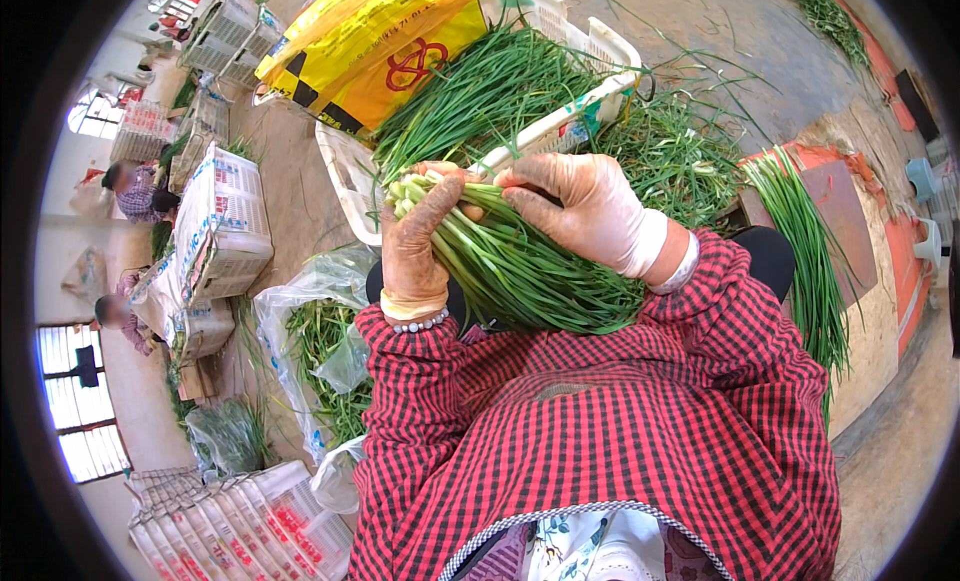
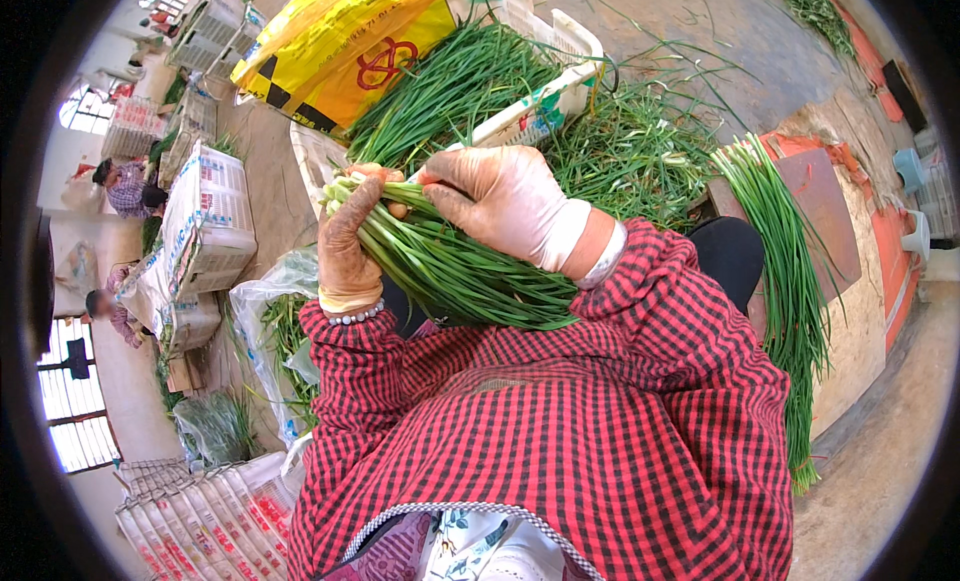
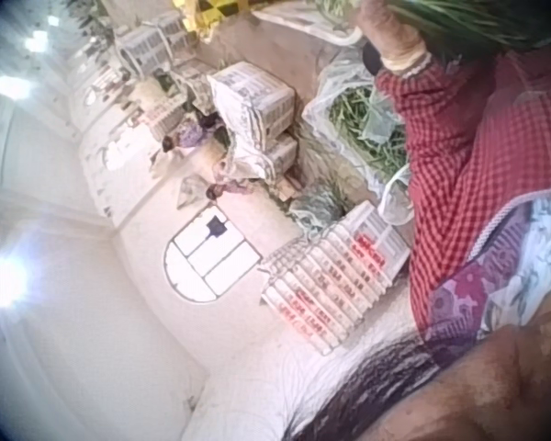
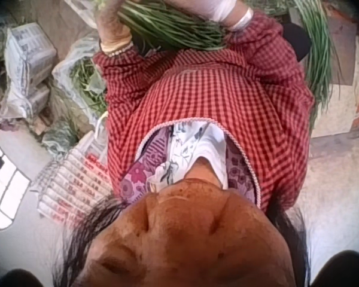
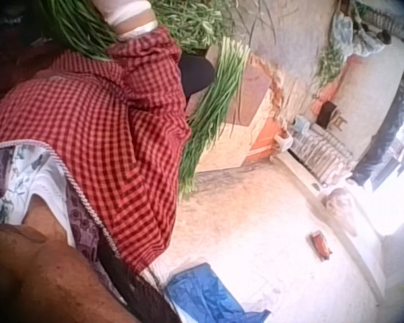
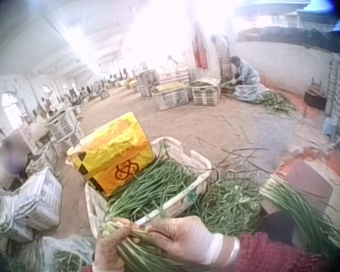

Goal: The person cleans and bundles green chives by hand, removing yellowed leaves and securing them with red ties before placing them into a white crate.

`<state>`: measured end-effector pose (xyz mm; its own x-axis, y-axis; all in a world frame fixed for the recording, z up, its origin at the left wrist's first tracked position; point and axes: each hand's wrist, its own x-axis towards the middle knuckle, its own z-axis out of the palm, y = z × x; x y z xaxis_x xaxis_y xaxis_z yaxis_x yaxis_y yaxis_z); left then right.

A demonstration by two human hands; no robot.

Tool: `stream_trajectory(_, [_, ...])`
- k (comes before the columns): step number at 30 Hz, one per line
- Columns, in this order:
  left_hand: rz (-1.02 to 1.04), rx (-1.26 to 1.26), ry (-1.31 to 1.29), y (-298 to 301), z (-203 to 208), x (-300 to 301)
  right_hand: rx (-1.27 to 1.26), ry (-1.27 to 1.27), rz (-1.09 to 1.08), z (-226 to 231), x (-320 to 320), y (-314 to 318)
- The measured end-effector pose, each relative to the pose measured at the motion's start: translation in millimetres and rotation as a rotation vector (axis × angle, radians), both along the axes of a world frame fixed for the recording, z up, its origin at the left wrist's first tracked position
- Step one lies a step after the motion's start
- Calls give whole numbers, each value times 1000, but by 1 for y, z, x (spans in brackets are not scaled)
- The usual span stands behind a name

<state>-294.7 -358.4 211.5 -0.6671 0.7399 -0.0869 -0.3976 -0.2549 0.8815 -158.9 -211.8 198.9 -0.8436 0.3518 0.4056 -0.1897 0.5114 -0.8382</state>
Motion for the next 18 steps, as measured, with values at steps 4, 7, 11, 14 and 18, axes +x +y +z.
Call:
stream_trajectory(4, [-34,-30,-6,-3,1,-1,-309,-83,109,-9,-3,5])
stream_trajectory(7, [-36,-3,-15,-3,0,0,-339,-143,84,-7,0,10])
stream_trajectory(11, [-11,-65,36,-7,-1,-6,-407,-71,25,-5,6,28])
stream_trajectory(14, [-29,-42,35,-4,0,-4,-489,-147,127,-1,13,40])
stream_trajectory(18, [-163,-137,10,5,11,5,-504,-129,176,-3,3,15])
